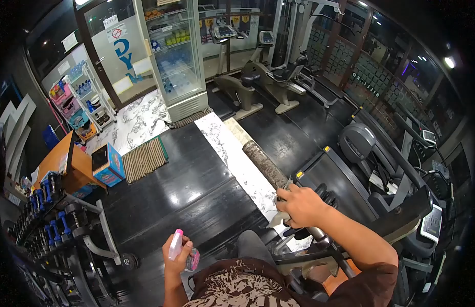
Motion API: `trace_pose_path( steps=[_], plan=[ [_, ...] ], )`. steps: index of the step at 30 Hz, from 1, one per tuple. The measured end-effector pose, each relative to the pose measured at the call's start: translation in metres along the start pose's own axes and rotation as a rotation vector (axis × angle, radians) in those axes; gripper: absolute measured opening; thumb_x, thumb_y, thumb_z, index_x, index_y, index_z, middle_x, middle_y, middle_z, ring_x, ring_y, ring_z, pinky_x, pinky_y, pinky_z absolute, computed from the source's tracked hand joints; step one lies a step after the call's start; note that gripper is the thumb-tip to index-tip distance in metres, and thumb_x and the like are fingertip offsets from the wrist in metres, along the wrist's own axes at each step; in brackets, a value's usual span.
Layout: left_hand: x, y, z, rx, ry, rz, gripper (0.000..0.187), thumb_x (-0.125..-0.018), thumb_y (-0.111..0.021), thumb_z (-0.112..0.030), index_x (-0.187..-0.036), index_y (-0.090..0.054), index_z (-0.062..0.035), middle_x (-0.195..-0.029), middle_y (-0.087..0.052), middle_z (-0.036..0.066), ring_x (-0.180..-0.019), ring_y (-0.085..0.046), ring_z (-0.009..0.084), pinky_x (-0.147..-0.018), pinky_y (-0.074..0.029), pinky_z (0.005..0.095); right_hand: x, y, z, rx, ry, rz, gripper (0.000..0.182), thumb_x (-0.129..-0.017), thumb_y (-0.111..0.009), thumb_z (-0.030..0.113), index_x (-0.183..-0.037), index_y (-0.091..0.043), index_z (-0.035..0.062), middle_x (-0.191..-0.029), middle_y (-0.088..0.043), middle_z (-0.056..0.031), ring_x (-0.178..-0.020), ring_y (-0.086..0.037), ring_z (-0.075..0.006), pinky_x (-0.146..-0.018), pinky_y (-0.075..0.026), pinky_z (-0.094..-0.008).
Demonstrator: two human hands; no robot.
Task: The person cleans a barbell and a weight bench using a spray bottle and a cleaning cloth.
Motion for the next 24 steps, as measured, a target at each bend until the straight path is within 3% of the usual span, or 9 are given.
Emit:
trace_pose_path(
  steps=[3,4,11,16,19,24],
  plan=[
    [-0.001,0.004,0.001,-0.021,0.000,-0.019,0.015,-0.088,-0.072,-0.008,-0.093,-0.060,0.0015,-0.074,-0.061,0.006,-0.058,-0.059,0.0110,-0.055,-0.049,0.0264,0.000,0.004,0.001,0.080,0.072,-0.165,0.040,-0.059,-0.083,0.025,-0.095,-0.070,0.0141,-0.108,-0.055,-0.0044,-0.102,-0.056,-0.0270,-0.081,-0.054,-0.0394],
    [-0.001,0.003,0.000,-0.030,-0.003,-0.007,0.015,-0.088,-0.072,-0.008,-0.093,-0.060,0.0015,-0.074,-0.061,0.006,-0.058,-0.059,0.0109,-0.055,-0.049,0.0264,-0.008,0.003,-0.002,0.095,0.086,-0.236,0.039,-0.059,-0.082,0.025,-0.095,-0.070,0.0148,-0.108,-0.055,-0.0036,-0.104,-0.054,-0.0263,-0.083,-0.049,-0.0374],
    [-0.001,-0.006,-0.013,-0.034,-0.018,0.030,0.014,-0.089,-0.073,-0.006,-0.093,-0.061,-0.0002,-0.074,-0.064,0.004,-0.060,-0.060,0.0089,-0.056,-0.049,0.0247,-0.112,0.019,-0.019,0.194,0.028,-0.619,0.014,-0.078,-0.068,0.018,-0.092,-0.068,0.0141,-0.108,-0.056,-0.0056,-0.106,-0.053,-0.0287,-0.084,-0.042,-0.0395],
    [0.002,-0.019,-0.011,-0.016,-0.017,0.066,0.014,-0.089,-0.075,-0.006,-0.094,-0.062,-0.0007,-0.075,-0.065,0.003,-0.061,-0.061,0.0077,-0.056,-0.048,0.0237,-0.142,0.034,-0.029,0.118,-0.038,-0.802,0.012,-0.085,-0.061,0.013,-0.094,-0.068,0.0120,-0.108,-0.056,-0.0071,-0.108,-0.053,-0.0300,-0.087,-0.044,-0.0425],
    [0.005,-0.025,-0.010,-0.012,-0.027,0.081,0.015,-0.090,-0.075,-0.007,-0.094,-0.062,-0.0009,-0.075,-0.065,0.003,-0.061,-0.061,0.0078,-0.056,-0.048,0.0238,-0.113,0.037,-0.027,0.045,-0.094,-0.801,0.016,-0.085,-0.061,0.013,-0.099,-0.068,0.0096,-0.110,-0.056,-0.0078,-0.105,-0.053,-0.0319,-0.088,-0.046,-0.0422],
    [0.008,-0.028,0.008,-0.002,0.054,0.097,0.015,-0.089,-0.074,-0.007,-0.094,-0.061,0.0005,-0.077,-0.064,0.005,-0.060,-0.061,0.0099,-0.056,-0.050,0.0257,-0.045,0.015,-0.020,0.035,-0.156,-0.454,0.028,-0.076,-0.069,0.013,-0.104,-0.068,0.0088,-0.115,-0.055,-0.0087,-0.102,-0.052,-0.0342,-0.086,-0.048,-0.0411]
  ],
)
Point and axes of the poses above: each hand's wrist, its own x-axis away from the middle knuckle, its own y-axis out of the back of the hand, z = x × y, the point moved 9 cm from there along -x, towards the middle knuckle
